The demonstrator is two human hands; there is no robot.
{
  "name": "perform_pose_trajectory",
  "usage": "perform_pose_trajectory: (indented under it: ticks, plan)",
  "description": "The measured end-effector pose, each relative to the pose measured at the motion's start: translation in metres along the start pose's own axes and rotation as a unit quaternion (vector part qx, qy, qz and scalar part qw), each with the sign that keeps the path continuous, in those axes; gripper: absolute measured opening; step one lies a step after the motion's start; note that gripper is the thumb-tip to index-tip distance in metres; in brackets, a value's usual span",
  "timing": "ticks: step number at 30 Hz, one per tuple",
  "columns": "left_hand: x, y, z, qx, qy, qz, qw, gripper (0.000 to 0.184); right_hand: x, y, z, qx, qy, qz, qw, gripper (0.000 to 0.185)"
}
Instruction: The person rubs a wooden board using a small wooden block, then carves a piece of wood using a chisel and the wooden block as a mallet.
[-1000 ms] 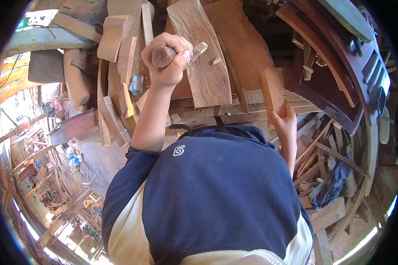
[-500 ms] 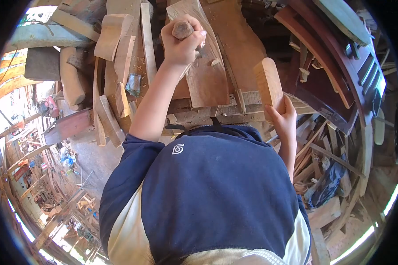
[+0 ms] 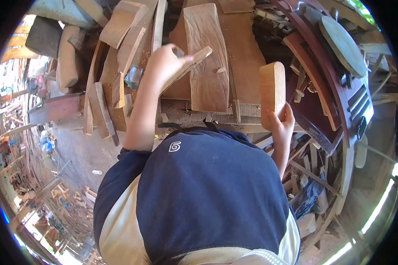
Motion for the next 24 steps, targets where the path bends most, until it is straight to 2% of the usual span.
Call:
perform_pose_trajectory:
  ticks: [3,5,9,12,13,15,16,19,20,24]
  plan:
    - [0.020,-0.041,-0.031,-0.183,0.014,-0.006,0.983,0.056,0.004,0.013,0.001,0.012,-0.006,-0.015,1.000,0.064]
    - [0.030,-0.066,-0.048,-0.202,-0.001,-0.001,0.979,0.060,0.006,0.018,0.001,0.020,-0.001,-0.014,1.000,0.063]
    - [0.033,-0.094,-0.045,-0.186,0.047,0.016,0.981,0.047,0.009,0.010,-0.004,0.014,-0.014,-0.016,1.000,0.056]
    - [0.034,-0.076,-0.032,-0.140,-0.079,-0.004,0.987,0.038,0.010,0.005,-0.009,0.028,-0.028,-0.001,0.999,0.053]
    - [0.033,-0.076,-0.024,-0.140,-0.078,-0.002,0.987,0.038,0.011,0.003,-0.010,0.032,-0.027,0.010,0.999,0.052]
    - [0.026,-0.070,-0.030,-0.112,-0.175,-0.100,0.973,0.046,0.013,0.002,-0.013,0.033,-0.026,0.010,0.999,0.052]
    - [0.019,-0.074,-0.032,-0.128,-0.192,-0.128,0.965,0.052,0.015,0.002,-0.013,0.034,-0.022,0.009,0.999,0.052]
    - [-0.001,-0.074,-0.039,-0.156,-0.217,-0.181,0.947,0.049,0.019,0.002,-0.013,0.060,-0.032,0.004,0.998,0.053]
    - [-0.006,-0.077,-0.045,-0.171,-0.244,-0.162,0.941,0.046,0.020,0.003,-0.012,0.062,-0.032,0.003,0.998,0.053]
    - [-0.017,-0.070,-0.052,-0.216,-0.246,-0.137,0.935,0.050,0.025,0.015,-0.006,0.058,-0.018,-0.004,0.998,0.053]
Point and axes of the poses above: each hand's wrist, its own x-axis away from the middle knuckle, its own z-axis out of the back of the hand, y = z × x, the point moved 9 cm from there along -x, towards the middle knuckle, and after that the axes turned 1 degree about z, right-handed, at the moved point
